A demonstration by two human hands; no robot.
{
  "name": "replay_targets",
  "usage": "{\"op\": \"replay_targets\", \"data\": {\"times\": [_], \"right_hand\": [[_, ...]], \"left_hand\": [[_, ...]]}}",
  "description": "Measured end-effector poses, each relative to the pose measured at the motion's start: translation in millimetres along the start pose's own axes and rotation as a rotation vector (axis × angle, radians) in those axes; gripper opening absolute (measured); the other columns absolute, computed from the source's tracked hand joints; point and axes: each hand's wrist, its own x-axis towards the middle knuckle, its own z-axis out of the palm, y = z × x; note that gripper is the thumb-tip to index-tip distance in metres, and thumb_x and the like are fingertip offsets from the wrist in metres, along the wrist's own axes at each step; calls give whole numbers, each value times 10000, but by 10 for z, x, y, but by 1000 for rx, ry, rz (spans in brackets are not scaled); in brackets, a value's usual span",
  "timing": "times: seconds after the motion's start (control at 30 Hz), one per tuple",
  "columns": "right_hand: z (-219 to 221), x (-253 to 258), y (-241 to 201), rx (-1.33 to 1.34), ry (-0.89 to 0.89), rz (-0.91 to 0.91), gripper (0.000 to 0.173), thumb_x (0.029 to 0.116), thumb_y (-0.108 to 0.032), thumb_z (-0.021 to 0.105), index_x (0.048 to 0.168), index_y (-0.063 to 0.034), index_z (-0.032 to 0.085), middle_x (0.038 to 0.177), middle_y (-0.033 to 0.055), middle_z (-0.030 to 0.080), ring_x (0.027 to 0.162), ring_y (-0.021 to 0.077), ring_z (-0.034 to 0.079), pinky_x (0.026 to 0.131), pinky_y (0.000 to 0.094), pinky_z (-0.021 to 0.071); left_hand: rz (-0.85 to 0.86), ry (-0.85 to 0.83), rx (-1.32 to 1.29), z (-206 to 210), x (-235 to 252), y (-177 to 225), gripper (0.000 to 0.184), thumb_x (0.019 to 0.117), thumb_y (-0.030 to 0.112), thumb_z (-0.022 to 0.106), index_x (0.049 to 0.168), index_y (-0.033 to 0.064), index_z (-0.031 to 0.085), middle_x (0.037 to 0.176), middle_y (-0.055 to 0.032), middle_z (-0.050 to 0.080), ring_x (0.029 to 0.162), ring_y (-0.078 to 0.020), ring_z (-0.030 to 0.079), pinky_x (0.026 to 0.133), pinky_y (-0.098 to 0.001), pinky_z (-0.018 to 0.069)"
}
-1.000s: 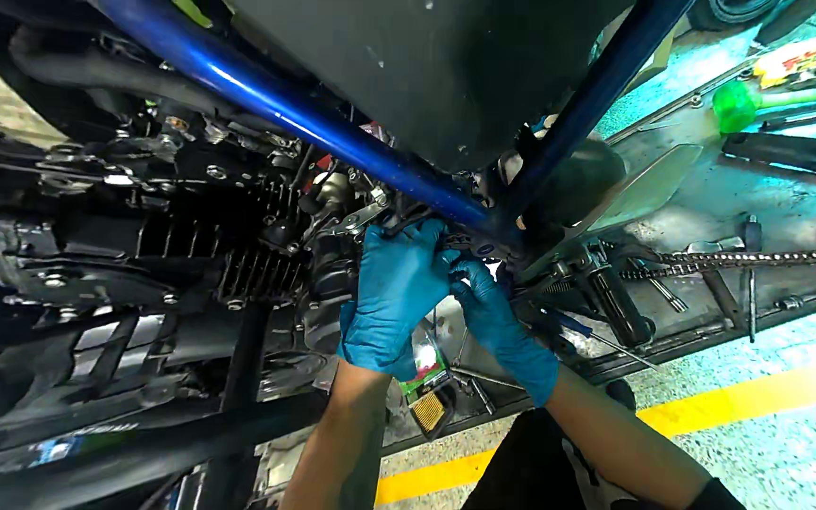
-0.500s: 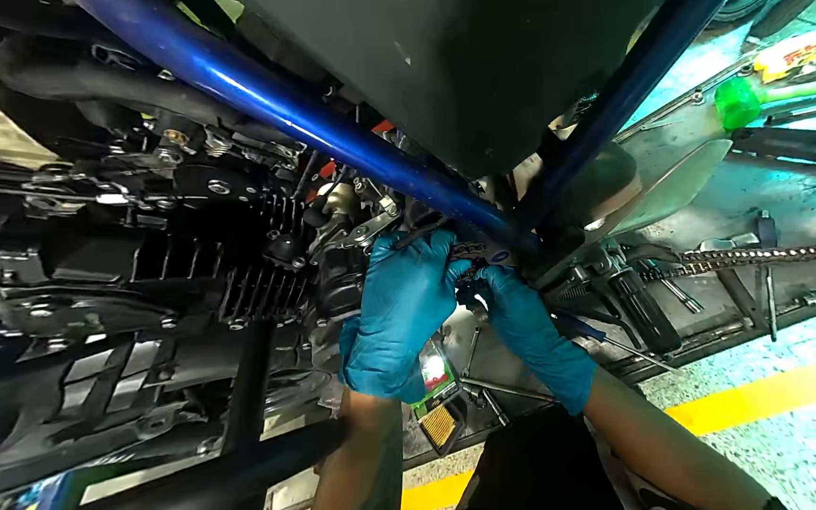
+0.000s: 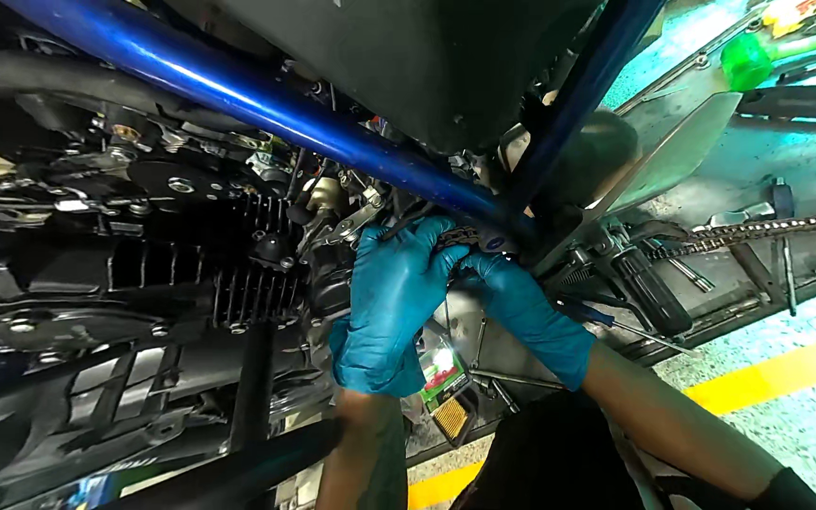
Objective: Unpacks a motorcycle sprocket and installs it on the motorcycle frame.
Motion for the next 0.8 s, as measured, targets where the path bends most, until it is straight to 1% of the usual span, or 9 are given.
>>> {"op": "replay_targets", "data": {"times": [0.1, 0.23, 0.3, 0.37, 0.4, 0.47, 0.6, 0.67, 0.8], "right_hand": [[-15, 27, -53, -17, 47, 17, 224, 988, -91, 647, 1189, -4, 694, 963, 171, 729, 846, 315, 734, 730, 507, 603], [-15, 40, -106, -13, 37, 121, 326, 1037, -230, 596, 1279, -17, 645, 1005, 182, 729, 892, 348, 734, 749, 548, 592], [8, 72, -90, 27, 54, 115, 336, 1044, -259, 584, 1267, -11, 631, 987, 177, 721, 896, 339, 728, 739, 539, 589], [56, 115, -63, 164, 50, 98, 333, 1048, -236, 574, 1247, 26, 621, 1001, 180, 721, 934, 313, 725, 810, 513, 589], [97, 128, -56, 242, 60, 80, 335, 1051, -222, 566, 1245, 47, 612, 1012, 187, 718, 955, 301, 721, 850, 499, 583], [197, 136, -63, 309, 145, 41, 322, 1039, -192, 581, 1217, 72, 627, 987, 195, 720, 945, 297, 723, 849, 484, 585], [315, 121, -121, 226, 292, 42, 299, 1016, -165, 610, 1187, 77, 648, 917, 189, 731, 858, 323, 739, 742, 504, 599], [344, 123, -157, 150, 330, 30, 284, 1004, -164, 622, 1155, 73, 660, 859, 180, 726, 790, 326, 740, 673, 501, 596], [196, 178, -289, 11, 195, 32, 262, 1006, -155, 610, 1149, 56, 671, 810, 185, 702, 736, 365, 720, 618, 520, 573]], "left_hand": [[15, -44, -4, -79, -78, 37, 299, 1017, 352, 629, 1222, 150, 711, 1134, -105, 733, 1046, -310, 684, 954, -588, 444], [-2, -19, -50, -101, -157, 31, 376, 1110, 355, 410, 1126, 124, 706, 891, -99, 706, 843, -288, 676, 803, -551, 480], [-60, -15, -58, -90, -59, 22, 437, 1114, 388, 361, 1096, 119, 705, 853, -85, 691, 853, -251, 661, 862, -526, 456], [-90, -11, -62, -86, -26, 26, 455, 1113, 389, 357, 1085, 102, 709, 857, -101, 694, 860, -256, 668, 858, -540, 462], [-102, -7, -57, -88, -76, 35, 440, 1113, 388, 366, 1082, 106, 703, 847, -105, 685, 833, -263, 667, 809, -546, 480], [-112, 7, -59, -94, -222, 60, 401, 1115, 375, 390, 1097, 115, 694, 843, -125, 671, 783, -287, 658, 718, -550, 499], [-133, 31, -37, -57, -85, 32, 424, 1109, 387, 400, 1057, 95, 703, 830, -118, 676, 814, -277, 662, 803, -548, 482], [-149, 53, -22, -38, 1, 26, 434, 1107, 387, 412, 1040, 78, 709, 839, -139, 683, 834, -299, 667, 804, -556, 478], [-151, 86, 5, -21, 30, 28, 465, 1102, 406, 413, 1075, 68, 730, 877, -168, 711, 878, -326, 686, 826, -561, 481]]}}
